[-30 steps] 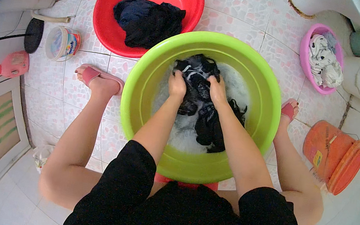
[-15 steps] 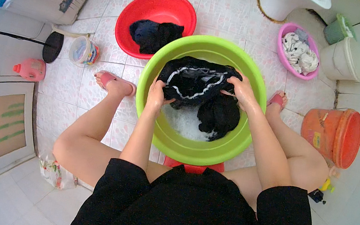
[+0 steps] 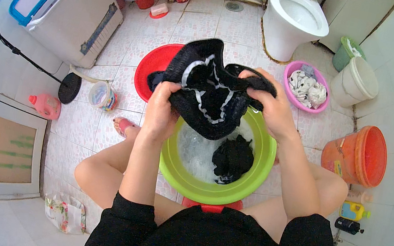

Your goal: The person washes black clothing by hand in a green basin filled with soapy water, rubbing and squeezing the fabric repeatedly while sitting on a stool.

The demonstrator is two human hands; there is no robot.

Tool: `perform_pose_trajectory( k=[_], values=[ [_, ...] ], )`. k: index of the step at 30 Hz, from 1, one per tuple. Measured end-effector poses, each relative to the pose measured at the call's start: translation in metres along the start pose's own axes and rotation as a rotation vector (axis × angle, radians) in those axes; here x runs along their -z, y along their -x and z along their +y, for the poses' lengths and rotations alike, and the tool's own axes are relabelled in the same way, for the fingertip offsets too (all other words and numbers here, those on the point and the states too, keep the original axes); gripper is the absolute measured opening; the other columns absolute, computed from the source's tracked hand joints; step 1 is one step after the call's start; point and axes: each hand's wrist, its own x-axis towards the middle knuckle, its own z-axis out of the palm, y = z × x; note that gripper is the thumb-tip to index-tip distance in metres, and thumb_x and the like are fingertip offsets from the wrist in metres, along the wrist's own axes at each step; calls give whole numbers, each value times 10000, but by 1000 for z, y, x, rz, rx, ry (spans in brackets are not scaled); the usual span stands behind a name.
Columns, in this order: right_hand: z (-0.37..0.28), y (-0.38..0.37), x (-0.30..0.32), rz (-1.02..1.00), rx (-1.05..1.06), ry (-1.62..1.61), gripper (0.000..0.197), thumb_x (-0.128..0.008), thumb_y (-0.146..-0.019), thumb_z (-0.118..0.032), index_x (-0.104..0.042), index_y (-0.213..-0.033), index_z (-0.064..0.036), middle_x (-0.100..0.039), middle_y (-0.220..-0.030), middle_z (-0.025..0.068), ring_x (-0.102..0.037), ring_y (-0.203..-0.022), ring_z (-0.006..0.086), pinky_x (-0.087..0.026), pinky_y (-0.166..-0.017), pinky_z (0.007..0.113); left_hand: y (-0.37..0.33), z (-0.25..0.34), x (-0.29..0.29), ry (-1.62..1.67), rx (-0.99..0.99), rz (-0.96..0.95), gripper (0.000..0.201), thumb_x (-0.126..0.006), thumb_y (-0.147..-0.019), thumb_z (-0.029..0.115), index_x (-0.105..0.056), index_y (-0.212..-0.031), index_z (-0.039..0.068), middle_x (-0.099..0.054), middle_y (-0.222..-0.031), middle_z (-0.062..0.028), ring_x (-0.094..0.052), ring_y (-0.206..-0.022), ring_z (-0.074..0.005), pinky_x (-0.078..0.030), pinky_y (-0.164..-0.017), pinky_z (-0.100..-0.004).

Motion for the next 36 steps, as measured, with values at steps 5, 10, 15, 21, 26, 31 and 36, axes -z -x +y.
perform_pose_trajectory(
  k=[5, 10, 15, 21, 26, 31, 36],
  values=[
    [-33, 0, -4, -22, 175, -60, 259, -492, -728, 23, -576, -972, -1, -589, -901, 31, -522, -878, 108, -385, -827, 227, 21, 30, -20, 92, -92, -145, 293, -426, -797, 120, -514, -1050, 2, -595, -976, -118, -583, -858, -227, -460, -808, -333],
    [6, -5, -7, -55, 28, 8, 268, -482, -712, 50, -568, -964, 20, -588, -957, 59, -523, -937, 126, -398, -851, 258, 10, 15, -10, -122, -143, -4, 295, -424, -764, 67, -521, -1026, -27, -581, -981, -124, -556, -901, -223, -438, -821, -320],
    [127, 4, -32, -42, 21, 197, 309, -495, -636, 80, -558, -933, 21, -581, -998, 117, -537, -987, 239, -385, -898, 307, -38, -51, 56, -534, -74, 62, 479, -336, -678, -50, -527, -1114, -3, -557, -1081, -103, -516, -1009, -184, -371, -894, -261],
    [247, 59, -88, -255, -266, 432, 584, -596, -695, -5, -343, -1219, -50, -259, -1348, 217, -234, -1266, 363, -241, -1032, 398, -55, -133, 133, -978, -166, 150, 427, -482, -663, -29, -562, -1079, 32, -536, -1089, -165, -513, -1019, -251, -364, -917, -306],
    [264, 86, -47, -328, -22, 982, 562, -620, -590, -21, -457, -1128, -3, -360, -1265, 223, -314, -1221, 339, -249, -1015, 442, -43, -184, 173, -1377, -76, 224, 505, -587, -636, 69, -517, -1134, 119, -385, -1174, -219, -353, -1139, -380, -305, -972, -398],
    [264, 89, 31, -241, -845, 1263, 1087, -731, -610, -440, -37, -1366, -81, -136, -1376, 253, -136, -1265, 440, -191, -980, 593, -27, -198, 126, -1725, -285, 320, 367, -569, -608, 45, -527, -968, 104, -425, -1057, -155, -423, -934, -340, -368, -818, -416],
    [298, 116, 45, -45, -830, 871, 872, -709, -641, -320, -187, -1294, -75, -458, -1165, 264, -463, -1081, 385, -388, -896, 419, -17, -230, 116, -1354, 60, -85, 283, -529, -693, 21, -536, -973, 60, -533, -951, -128, -510, -916, -263, -407, -820, -375]
  ],
)
